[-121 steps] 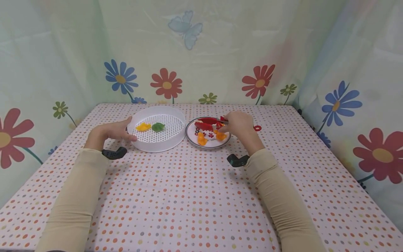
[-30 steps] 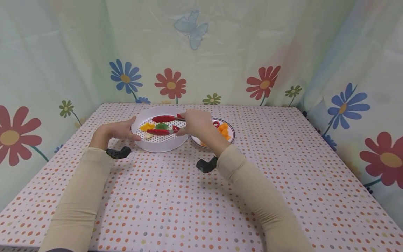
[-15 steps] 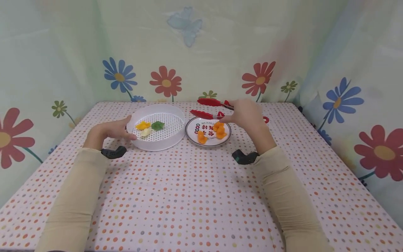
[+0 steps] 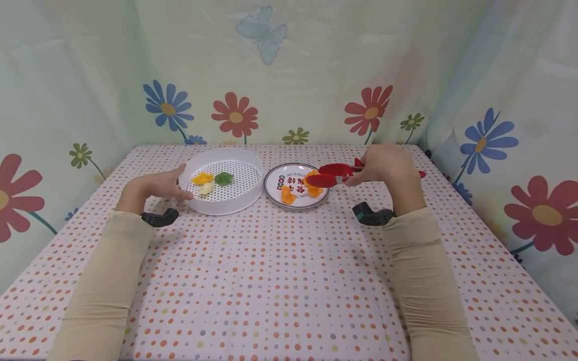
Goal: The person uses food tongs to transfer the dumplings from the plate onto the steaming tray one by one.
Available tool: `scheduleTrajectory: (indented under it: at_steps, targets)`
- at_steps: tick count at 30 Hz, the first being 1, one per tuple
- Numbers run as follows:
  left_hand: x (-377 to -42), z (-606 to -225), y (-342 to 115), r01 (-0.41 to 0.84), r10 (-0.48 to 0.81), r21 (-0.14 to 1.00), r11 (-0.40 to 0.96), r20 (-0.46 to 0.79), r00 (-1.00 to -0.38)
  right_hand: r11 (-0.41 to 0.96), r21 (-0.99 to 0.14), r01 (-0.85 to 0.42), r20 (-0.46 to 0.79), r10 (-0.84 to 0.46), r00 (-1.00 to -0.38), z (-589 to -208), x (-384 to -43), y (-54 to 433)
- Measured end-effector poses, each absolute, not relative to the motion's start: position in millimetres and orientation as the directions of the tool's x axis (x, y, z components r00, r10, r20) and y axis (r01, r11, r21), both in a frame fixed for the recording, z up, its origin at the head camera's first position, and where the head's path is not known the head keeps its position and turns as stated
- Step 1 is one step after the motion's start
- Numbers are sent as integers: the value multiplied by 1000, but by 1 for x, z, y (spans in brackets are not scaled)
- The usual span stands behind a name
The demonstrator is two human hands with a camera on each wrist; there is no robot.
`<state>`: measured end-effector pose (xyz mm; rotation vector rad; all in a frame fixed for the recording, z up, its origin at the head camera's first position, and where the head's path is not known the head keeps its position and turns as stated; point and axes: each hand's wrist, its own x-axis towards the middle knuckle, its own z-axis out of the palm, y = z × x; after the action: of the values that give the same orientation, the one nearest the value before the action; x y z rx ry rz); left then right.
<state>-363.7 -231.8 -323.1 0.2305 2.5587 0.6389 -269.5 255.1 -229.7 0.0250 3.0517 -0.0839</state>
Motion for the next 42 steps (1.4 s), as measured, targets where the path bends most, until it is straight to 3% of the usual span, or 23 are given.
scheduleTrajectory:
  at_steps: [6,42]
  targets:
    - [-362,-323,-232,29,266,491,871,-420,-868,998,56,-23,-155,-14,-988,-229,-265,247]
    - [-365,-326,-231,39,274,494,868,-413,-869,994,13,-109,-159,-106,-982,-252,-288,248]
